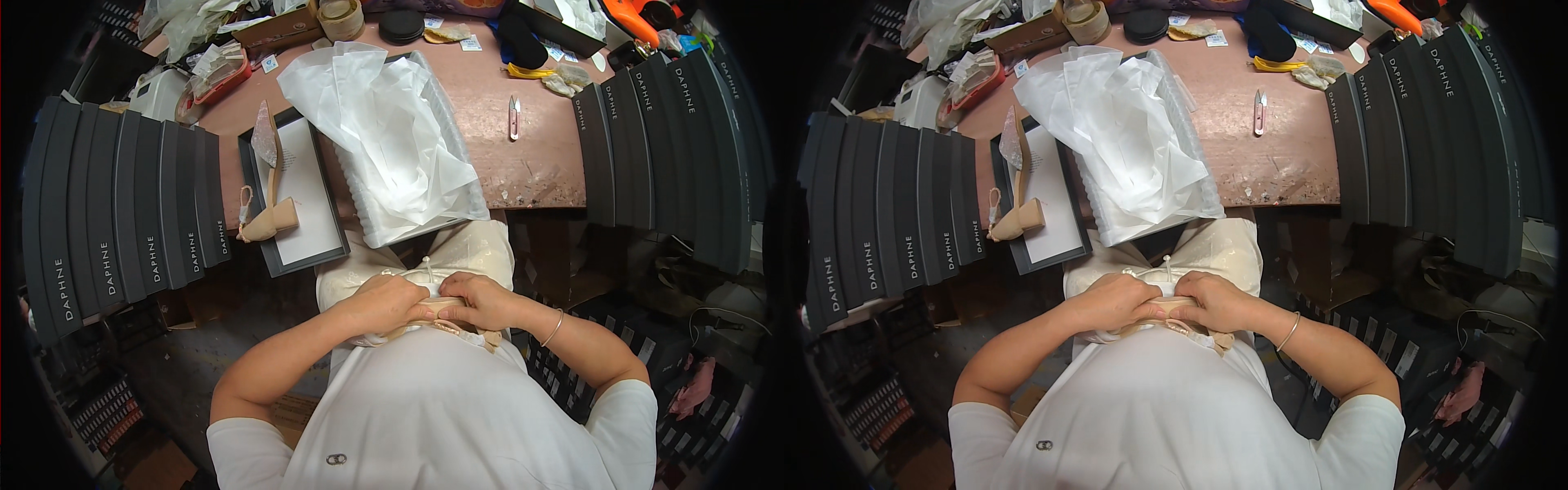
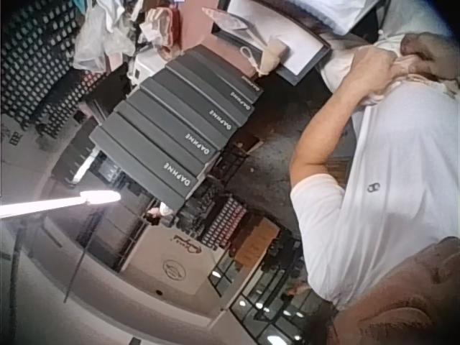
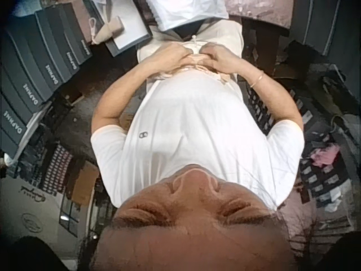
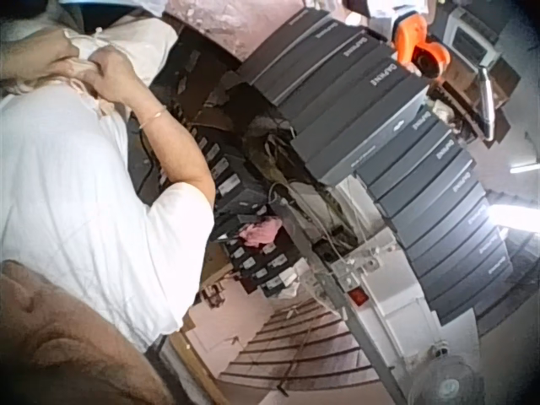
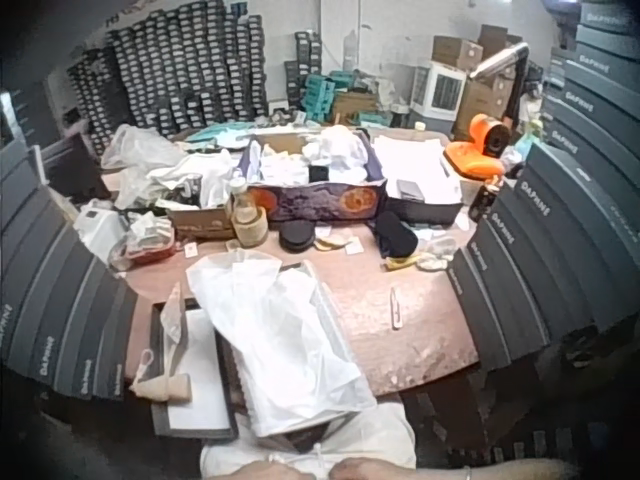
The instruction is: Inspecting women's high-heel shoes and packing them into boxes with tissue paper.
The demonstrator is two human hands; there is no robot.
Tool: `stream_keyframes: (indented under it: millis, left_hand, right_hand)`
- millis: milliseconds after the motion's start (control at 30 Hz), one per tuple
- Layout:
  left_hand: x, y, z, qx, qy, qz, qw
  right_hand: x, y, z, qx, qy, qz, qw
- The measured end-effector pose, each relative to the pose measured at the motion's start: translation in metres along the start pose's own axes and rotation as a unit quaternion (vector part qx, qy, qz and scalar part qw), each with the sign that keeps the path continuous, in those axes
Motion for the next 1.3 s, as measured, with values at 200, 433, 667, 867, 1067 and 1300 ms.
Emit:
stream_keyframes:
  millis: [200, 433, 667, 867, 1067, 1300]
  left_hand:
    - [0.001, 0.002, 0.005, -0.008, -0.005, -0.024, 1.0]
    - [0.0, 0.006, 0.006, 0.052, -0.008, -0.046, 0.998]
    - [0.001, 0.007, 0.003, 0.098, -0.027, -0.065, 0.993]
    - [-0.001, -0.003, 0.011, -0.001, 0.032, -0.003, 0.999]
    - [0.0, -0.002, 0.011, -0.02, 0.007, -0.011, 1.0]
    - [0.006, 0.0, 0.019, -0.053, 0.006, 0.024, 0.998]
  right_hand:
    - [0.004, 0.002, 0.003, -0.026, 0.011, -0.034, 0.999]
    - [0.011, 0.005, 0.004, -0.072, -0.014, -0.1, 0.992]
    - [0.012, 0.009, -0.017, 0.054, 0.081, -0.069, 0.993]
    - [0.006, 0.008, -0.025, 0.231, 0.146, -0.001, 0.962]
    - [0.005, 0.01, -0.025, 0.221, 0.155, -0.037, 0.962]
    - [0.005, 0.023, -0.035, 0.352, 0.207, -0.038, 0.912]
Point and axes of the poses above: each hand's wrist, its own x-axis towards the middle knuckle, its own y-axis out of the palm, z = x × y, the point moved 5 cm from there along x, towards the middle knuckle, and after that the axes turned 9 degrees about -x, right-handed, at the moved point
